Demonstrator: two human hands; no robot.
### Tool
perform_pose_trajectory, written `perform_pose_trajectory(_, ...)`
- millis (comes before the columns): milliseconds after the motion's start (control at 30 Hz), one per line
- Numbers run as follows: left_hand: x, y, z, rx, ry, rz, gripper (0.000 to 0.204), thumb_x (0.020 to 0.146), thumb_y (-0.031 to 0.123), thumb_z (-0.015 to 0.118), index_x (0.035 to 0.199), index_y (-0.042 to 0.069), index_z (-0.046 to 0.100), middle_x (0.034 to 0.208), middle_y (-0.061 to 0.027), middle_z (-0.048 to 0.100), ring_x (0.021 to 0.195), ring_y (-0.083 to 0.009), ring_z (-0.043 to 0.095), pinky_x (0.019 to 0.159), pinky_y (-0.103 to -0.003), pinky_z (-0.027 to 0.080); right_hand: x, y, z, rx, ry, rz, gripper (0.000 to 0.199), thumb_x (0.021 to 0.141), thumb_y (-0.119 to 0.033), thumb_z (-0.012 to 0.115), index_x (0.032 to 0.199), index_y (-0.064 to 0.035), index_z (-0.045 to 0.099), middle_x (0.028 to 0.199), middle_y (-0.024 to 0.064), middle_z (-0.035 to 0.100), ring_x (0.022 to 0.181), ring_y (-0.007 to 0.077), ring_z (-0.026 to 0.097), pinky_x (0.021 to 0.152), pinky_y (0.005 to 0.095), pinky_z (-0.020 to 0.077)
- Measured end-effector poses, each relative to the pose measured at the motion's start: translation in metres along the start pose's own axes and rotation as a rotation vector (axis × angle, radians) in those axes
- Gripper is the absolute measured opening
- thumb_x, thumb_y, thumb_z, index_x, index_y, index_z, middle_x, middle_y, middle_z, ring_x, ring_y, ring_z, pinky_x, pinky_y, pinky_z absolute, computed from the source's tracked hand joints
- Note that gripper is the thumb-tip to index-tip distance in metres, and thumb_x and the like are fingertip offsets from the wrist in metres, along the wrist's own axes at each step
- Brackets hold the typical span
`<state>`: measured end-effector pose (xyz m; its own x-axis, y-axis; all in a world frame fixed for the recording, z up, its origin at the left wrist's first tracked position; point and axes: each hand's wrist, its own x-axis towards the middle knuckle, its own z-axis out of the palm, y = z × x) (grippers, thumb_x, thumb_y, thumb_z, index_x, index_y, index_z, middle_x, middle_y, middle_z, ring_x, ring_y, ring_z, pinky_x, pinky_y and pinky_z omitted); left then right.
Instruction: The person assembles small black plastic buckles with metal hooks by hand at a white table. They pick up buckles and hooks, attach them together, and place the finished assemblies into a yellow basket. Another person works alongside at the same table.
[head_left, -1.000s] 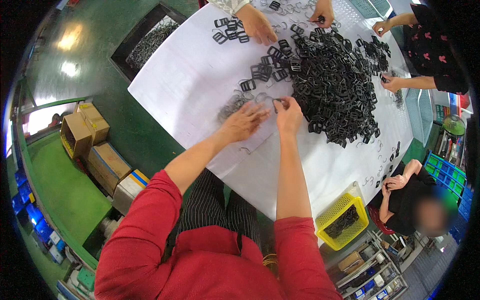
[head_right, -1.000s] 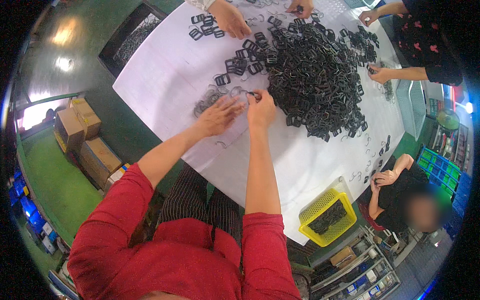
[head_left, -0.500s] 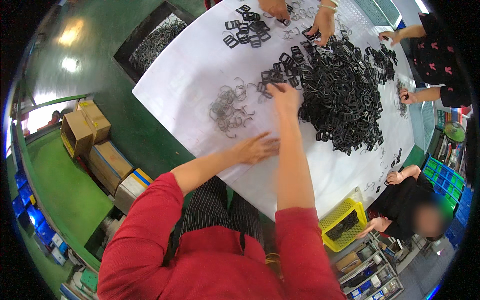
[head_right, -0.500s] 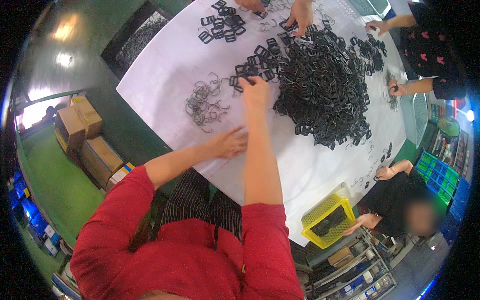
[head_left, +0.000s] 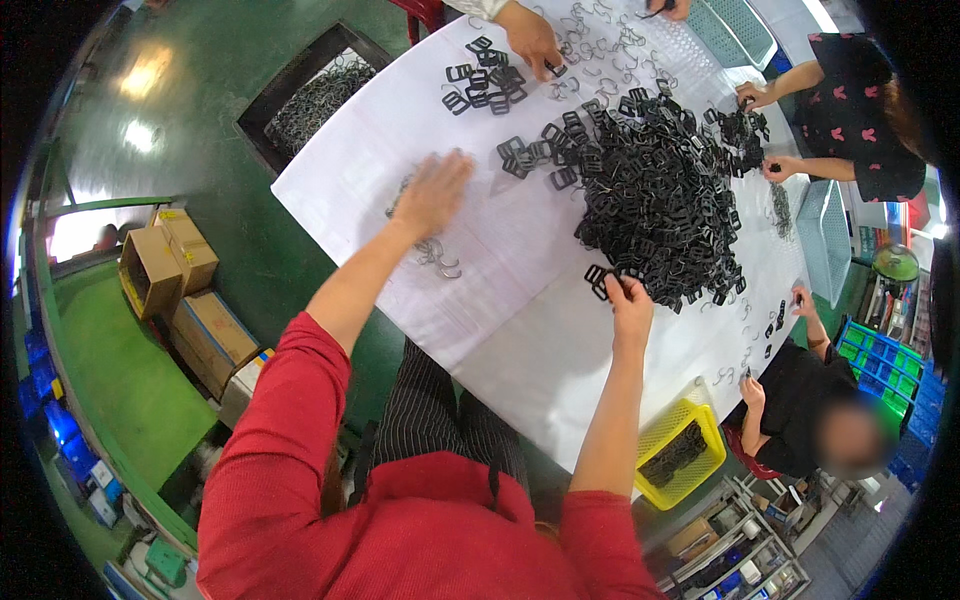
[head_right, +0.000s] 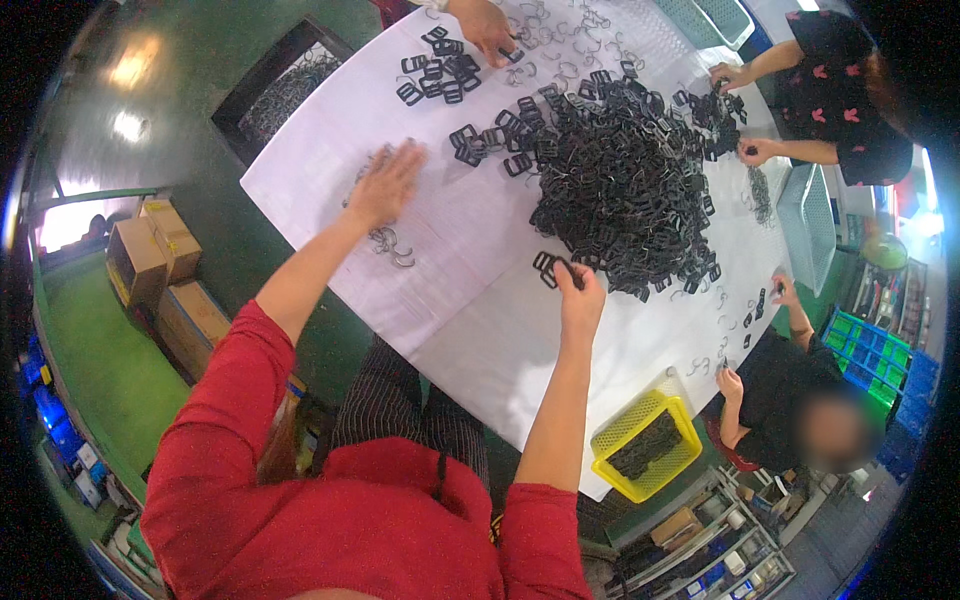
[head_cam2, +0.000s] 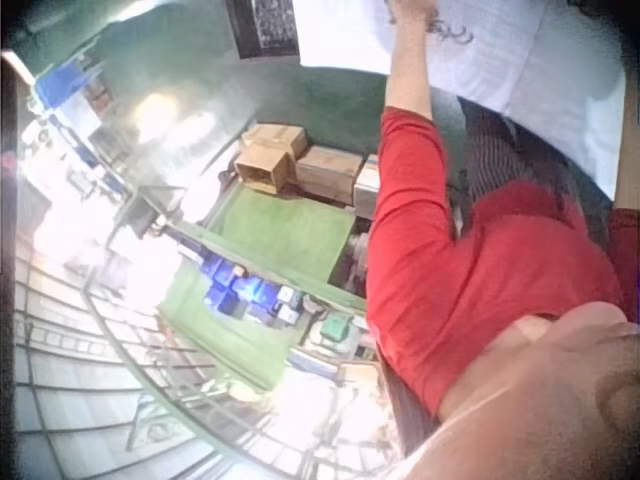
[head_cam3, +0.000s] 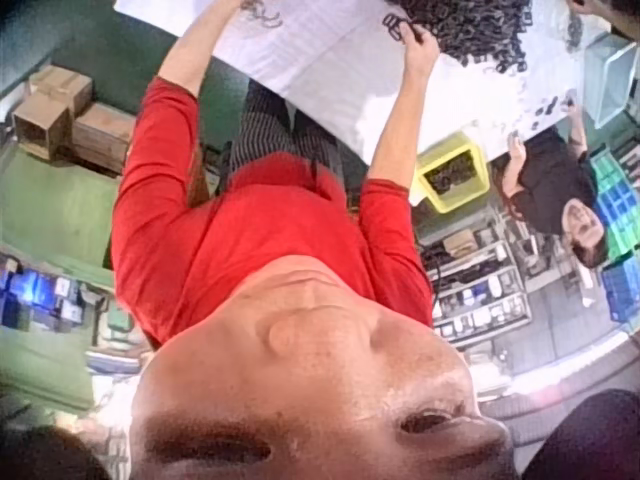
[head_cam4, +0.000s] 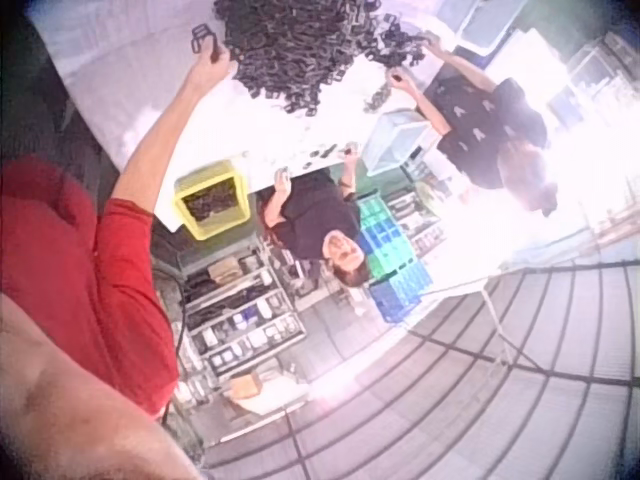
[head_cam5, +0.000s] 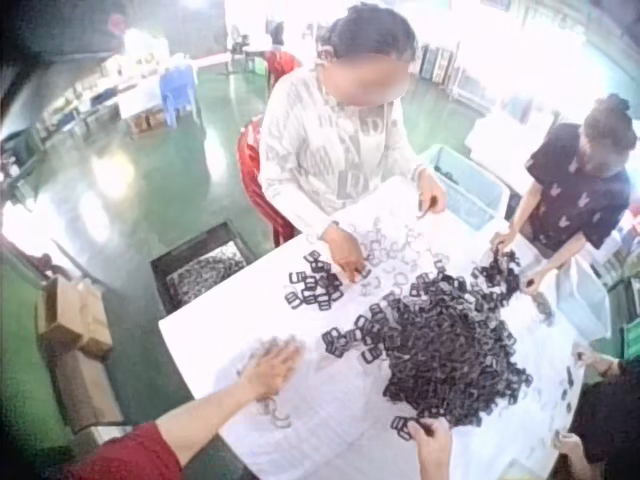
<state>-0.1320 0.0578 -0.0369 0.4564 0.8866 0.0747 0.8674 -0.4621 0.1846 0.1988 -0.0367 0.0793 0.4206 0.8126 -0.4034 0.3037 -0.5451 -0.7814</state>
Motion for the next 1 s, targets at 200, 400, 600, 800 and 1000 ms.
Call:
perform_pose_trajectory(200,-0.031,-0.016,-0.030,-0.036,0.058,0.062,0.047,0.086,0.017,0.042,0.132,0.011,0.041,0.143,-0.0108,0.029,0.134,-0.0282,0.024,0.109,-0.052,0.015,-0.028,0.024,-0.013,0.020,-0.035,0.078,0.031,0.077,-0.021,0.071,0.089,0.0054,0.061,0.078,0.0051,0.061,0.072,0.0107,0.052,0.066,0.0235,0.0410)
perform_pose_trajectory(400,-0.101,0.025,0.008,-0.284,-0.205,0.668,0.046,0.087,0.026,0.045,0.133,0.027,0.040,0.143,0.0002,0.032,0.136,-0.0223,0.023,0.111,-0.052,0.007,-0.036,0.005,0.009,0.016,-0.093,0.053,0.025,0.079,-0.018,0.070,0.088,0.0038,0.061,0.076,0.0027,0.060,0.069,0.0087,0.050,0.064,0.0218,0.0397)
perform_pose_trajectory(600,-0.026,-0.085,-0.019,-0.017,-0.074,0.411,0.051,0.085,0.028,0.049,0.135,0.029,0.038,0.143,0.0024,0.031,0.136,-0.0192,0.020,0.111,-0.052,0.004,-0.026,-0.024,0.030,0.029,-0.066,0.039,0.026,0.079,-0.019,0.070,0.089,0.0028,0.062,0.073,0.0001,0.057,0.066,0.0067,0.047,0.060,0.0209,0.0366)
perform_pose_trajectory(800,0.003,-0.177,-0.042,0.133,-0.072,0.167,0.050,0.087,0.025,0.048,0.136,0.028,0.036,0.143,0.0018,0.031,0.137,-0.0206,0.019,0.110,-0.053,0.010,-0.016,-0.035,0.055,0.038,-0.055,0.067,0.031,0.077,-0.020,0.071,0.093,0.0049,0.060,0.076,0.0010,0.057,0.067,0.0067,0.047,0.061,0.0211,0.0371)
perform_pose_trajectory(1000,-0.002,-0.251,-0.066,0.266,-0.160,-0.168,0.053,0.088,0.019,0.047,0.138,0.025,0.031,0.144,-0.0006,0.031,0.135,-0.0233,0.022,0.108,-0.054,0.017,-0.011,-0.046,0.063,0.049,-0.057,0.091,0.029,0.078,-0.020,0.071,0.092,0.0044,0.061,0.079,0.0018,0.059,0.072,0.0077,0.050,0.065,0.0216,0.0400)
